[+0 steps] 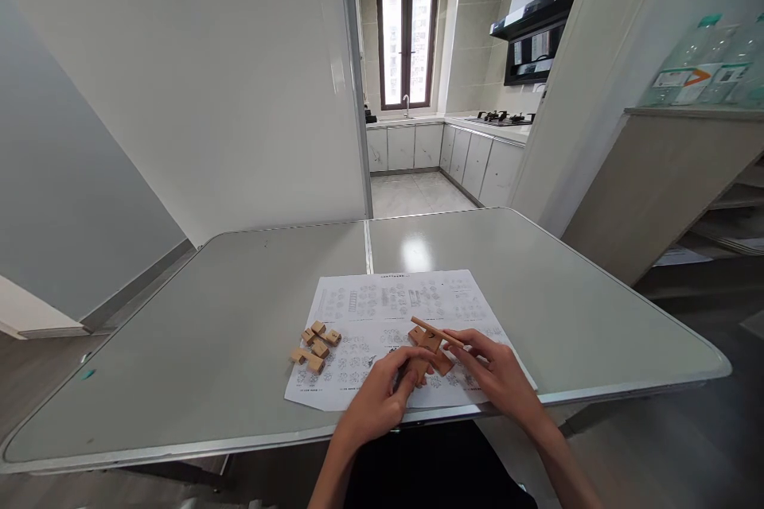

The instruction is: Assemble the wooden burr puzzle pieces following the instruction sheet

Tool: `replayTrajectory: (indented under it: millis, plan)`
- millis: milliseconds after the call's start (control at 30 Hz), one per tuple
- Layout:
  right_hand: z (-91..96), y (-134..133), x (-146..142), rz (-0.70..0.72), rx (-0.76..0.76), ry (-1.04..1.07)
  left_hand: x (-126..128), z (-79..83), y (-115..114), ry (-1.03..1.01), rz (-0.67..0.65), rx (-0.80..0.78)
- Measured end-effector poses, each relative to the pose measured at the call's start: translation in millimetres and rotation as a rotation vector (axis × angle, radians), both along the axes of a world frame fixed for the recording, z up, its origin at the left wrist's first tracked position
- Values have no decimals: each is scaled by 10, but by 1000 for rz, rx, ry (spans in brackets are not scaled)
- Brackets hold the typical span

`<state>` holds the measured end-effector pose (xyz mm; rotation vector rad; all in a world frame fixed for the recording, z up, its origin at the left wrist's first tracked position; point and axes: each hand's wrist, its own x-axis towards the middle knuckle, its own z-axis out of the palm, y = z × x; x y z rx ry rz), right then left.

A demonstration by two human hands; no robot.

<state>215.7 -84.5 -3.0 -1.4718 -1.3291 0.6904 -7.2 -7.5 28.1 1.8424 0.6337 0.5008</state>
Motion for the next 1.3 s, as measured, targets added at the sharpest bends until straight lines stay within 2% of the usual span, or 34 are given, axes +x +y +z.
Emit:
replayTrajectory:
  millis: [267,633,800,1033,1300]
  plan:
    - [-61,-2,20,35,-28,-35,16,28,2,3,-16,-1]
    - [41,-12,-44,89,11,-9,35,-1,9,-39,-14,27]
    - [-10,-25,-56,28,57,-58,40,32,-2,-39,-30,23]
    - [-135,-13,-11,-161,71,-72,44,58,-6,7,-86,67]
    - [-78,-2,-5,-92,54,-30,60,26,-3,-10,-49,3]
